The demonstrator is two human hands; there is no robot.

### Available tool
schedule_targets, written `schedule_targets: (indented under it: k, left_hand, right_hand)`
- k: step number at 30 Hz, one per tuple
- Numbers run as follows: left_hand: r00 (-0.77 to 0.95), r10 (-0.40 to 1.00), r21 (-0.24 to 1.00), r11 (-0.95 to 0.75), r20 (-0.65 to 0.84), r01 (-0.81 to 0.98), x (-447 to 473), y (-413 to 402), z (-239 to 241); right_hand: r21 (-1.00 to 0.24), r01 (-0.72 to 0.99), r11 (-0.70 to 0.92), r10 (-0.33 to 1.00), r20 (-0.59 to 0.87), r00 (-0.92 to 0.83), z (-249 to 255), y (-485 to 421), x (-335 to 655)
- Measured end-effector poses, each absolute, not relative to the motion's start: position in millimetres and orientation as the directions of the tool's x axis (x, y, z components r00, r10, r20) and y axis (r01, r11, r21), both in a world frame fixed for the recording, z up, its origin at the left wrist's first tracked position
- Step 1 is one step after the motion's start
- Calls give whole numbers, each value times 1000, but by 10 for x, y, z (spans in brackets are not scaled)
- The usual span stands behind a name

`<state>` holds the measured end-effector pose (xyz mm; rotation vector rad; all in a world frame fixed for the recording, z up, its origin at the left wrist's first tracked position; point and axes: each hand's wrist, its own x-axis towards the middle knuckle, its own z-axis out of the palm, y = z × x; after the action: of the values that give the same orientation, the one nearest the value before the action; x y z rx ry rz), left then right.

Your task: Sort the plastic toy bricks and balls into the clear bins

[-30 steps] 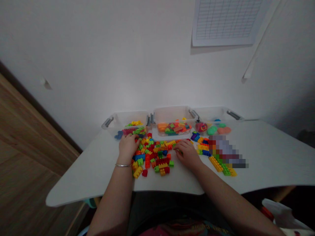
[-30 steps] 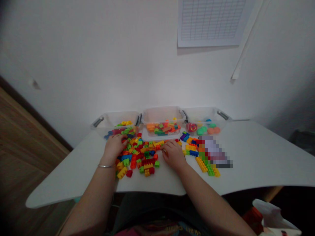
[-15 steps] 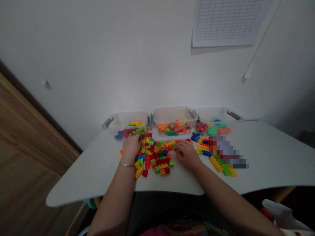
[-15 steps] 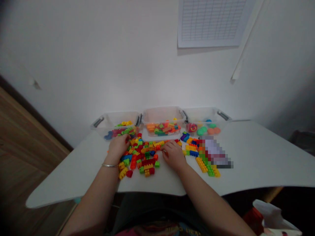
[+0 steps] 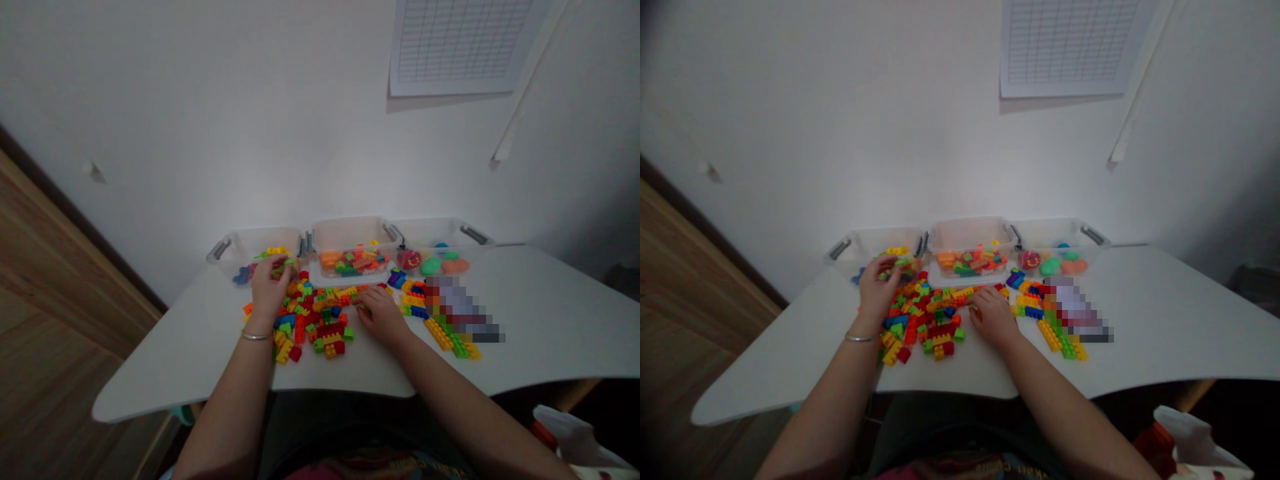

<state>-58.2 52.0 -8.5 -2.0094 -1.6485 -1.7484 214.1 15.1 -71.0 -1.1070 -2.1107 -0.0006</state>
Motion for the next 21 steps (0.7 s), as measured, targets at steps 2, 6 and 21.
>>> schedule_targets:
  k: [2,6,21]
  left_hand:
    - [-270,584,559,-396,765,728,-607,538,2]
    - [-315,514,498,-267,798,825,-715,639,163]
    - [-371,774,398,168,513,902,-919,895,240]
  right_hand:
    - [-315,707,633,705,612,-359,-710,151,2143]
    - [-313,707,634,706,608,-363,-713,154,2147]
    - [-300,705,643,695,614,-373,-722,172,2152]
